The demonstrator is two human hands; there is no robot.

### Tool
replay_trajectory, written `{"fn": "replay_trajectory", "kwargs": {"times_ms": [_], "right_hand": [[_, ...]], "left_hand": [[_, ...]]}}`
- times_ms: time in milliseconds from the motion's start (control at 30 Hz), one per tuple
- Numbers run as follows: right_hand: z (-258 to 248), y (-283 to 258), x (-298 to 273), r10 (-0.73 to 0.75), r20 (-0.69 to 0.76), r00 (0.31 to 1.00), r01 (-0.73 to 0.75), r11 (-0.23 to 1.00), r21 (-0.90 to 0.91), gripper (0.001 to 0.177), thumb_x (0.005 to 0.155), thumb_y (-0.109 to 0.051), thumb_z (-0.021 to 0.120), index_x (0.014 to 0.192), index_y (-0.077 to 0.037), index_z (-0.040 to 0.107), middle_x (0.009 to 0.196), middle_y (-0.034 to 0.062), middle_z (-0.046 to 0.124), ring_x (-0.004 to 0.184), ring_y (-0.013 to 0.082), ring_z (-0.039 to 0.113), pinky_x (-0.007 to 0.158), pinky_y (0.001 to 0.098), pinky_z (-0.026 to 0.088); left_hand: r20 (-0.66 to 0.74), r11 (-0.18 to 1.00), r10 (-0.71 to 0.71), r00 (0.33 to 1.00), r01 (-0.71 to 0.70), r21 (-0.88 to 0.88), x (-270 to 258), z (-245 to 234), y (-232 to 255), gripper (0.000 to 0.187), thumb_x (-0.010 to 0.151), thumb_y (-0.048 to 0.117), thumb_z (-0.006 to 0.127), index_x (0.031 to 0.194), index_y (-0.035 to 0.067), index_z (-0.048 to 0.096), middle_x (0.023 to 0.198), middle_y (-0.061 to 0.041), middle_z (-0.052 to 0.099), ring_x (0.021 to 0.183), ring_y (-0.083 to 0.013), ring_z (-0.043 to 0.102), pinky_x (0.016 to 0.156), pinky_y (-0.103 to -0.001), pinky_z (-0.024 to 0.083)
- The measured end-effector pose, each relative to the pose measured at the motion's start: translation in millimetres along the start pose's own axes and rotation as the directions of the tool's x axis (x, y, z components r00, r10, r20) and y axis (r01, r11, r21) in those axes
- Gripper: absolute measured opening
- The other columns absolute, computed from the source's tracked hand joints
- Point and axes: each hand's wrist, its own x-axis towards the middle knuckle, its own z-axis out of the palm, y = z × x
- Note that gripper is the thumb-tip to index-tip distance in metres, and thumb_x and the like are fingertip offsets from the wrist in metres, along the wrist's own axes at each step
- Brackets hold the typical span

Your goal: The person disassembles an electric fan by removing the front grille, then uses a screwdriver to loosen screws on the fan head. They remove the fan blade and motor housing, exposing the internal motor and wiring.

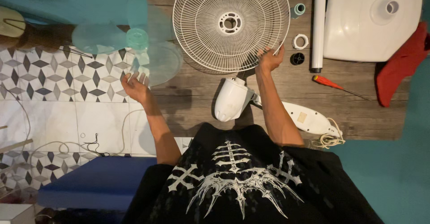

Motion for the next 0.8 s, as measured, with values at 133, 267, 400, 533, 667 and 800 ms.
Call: {"fn": "replay_trajectory", "kwargs": {"times_ms": [133, 267, 400, 533, 667, 800], "right_hand": [[10, 2, -7, -0.047, -0.041, 0.998, 0.043, 0.995, -0.092, 0.051, 0.1, 0.005, 0.046, 0.148, -0.013, 0.046, 0.106, 0.0148, 0.073, 0.071, 0.0208, 0.073, 0.052, 0.0323, 0.06], [19, 8, -14, -0.043, -0.042, 0.998, 0.038, 0.993, -0.114, 0.049, 0.1, 0.005, 0.045, 0.146, -0.013, 0.048, 0.103, 0.0149, 0.072, 0.067, 0.0204, 0.07, 0.05, 0.0327, 0.058], [24, 16, -20, -0.026, -0.05, 0.998, 0.02, 0.995, -0.1, 0.049, 0.099, 0.005, 0.044, 0.145, -0.013, 0.047, 0.1, 0.0146, 0.071, 0.064, 0.0209, 0.068, 0.049, 0.0322, 0.056], [24, 20, -34, -0.074, -0.035, 0.997, 0.069, 0.988, -0.141, 0.048, 0.1, 0.005, 0.044, 0.145, -0.014, 0.046, 0.104, 0.0134, 0.07, 0.072, 0.0185, 0.071, 0.053, 0.0311, 0.06], [31, 14, -49, -0.043, -0.085, 0.995, 0.022, 0.973, -0.231, 0.049, 0.1, 0.003, 0.045, 0.145, -0.015, 0.045, 0.105, 0.0132, 0.071, 0.07, 0.0176, 0.071, 0.051, 0.0299, 0.06], [34, 19, -58, 0.054, -0.089, 0.995, -0.066, 0.99, -0.127, 0.049, 0.099, 0.001, 0.042, 0.145, -0.015, 0.04, 0.111, 0.016, 0.067, 0.077, 0.0247, 0.071, 0.06, 0.0364, 0.061]], "left_hand": [[-0.006, 0.998, 0.064, 0.998, -0.064, 0.02, -13, 10, 37, 0.03, 0.103, 0.008, 0.05, 0.132, 0.007, 0.048, 0.119, -0.014, 0.064, 0.1, -0.0301, 0.069, 0.087, -0.041, 0.059], [-0.041, 0.978, 0.123, 0.991, -0.114, 0.175, -6, 16, 70, 0.03, 0.1, 0.005, 0.046, 0.13, 0.007, 0.051, 0.111, -0.011, 0.068, 0.09, -0.0244, 0.07, 0.077, -0.034, 0.06], [0.044, 0.908, 0.309, 0.95, -0.309, 0.283, 2, 7, 103, 0.029, 0.102, 0.001, 0.045, 0.129, 0.002, 0.054, 0.108, -0.012, 0.069, 0.089, -0.0195, 0.069, 0.074, -0.031, 0.061], [0.09, 0.784, 0.407, 0.909, -0.399, 0.476, 10, 3, 146, 0.028, 0.102, -0.002, 0.045, 0.127, -0.001, 0.056, 0.104, -0.012, 0.07, 0.087, -0.0191, 0.071, 0.074, -0.03, 0.062], [0.131, 0.745, 0.436, 0.891, -0.438, 0.503, 5, 10, 188, 0.029, 0.101, -0.004, 0.045, 0.128, -0.002, 0.056, 0.105, -0.013, 0.068, 0.086, -0.0193, 0.07, 0.073, -0.031, 0.061], [0.206, 0.766, 0.446, 0.871, -0.491, 0.416, 5, 19, 203, 0.031, 0.102, -0.005, 0.042, 0.13, -0.002, 0.055, 0.111, -0.013, 0.067, 0.095, -0.0199, 0.072, 0.077, -0.032, 0.064]]}}
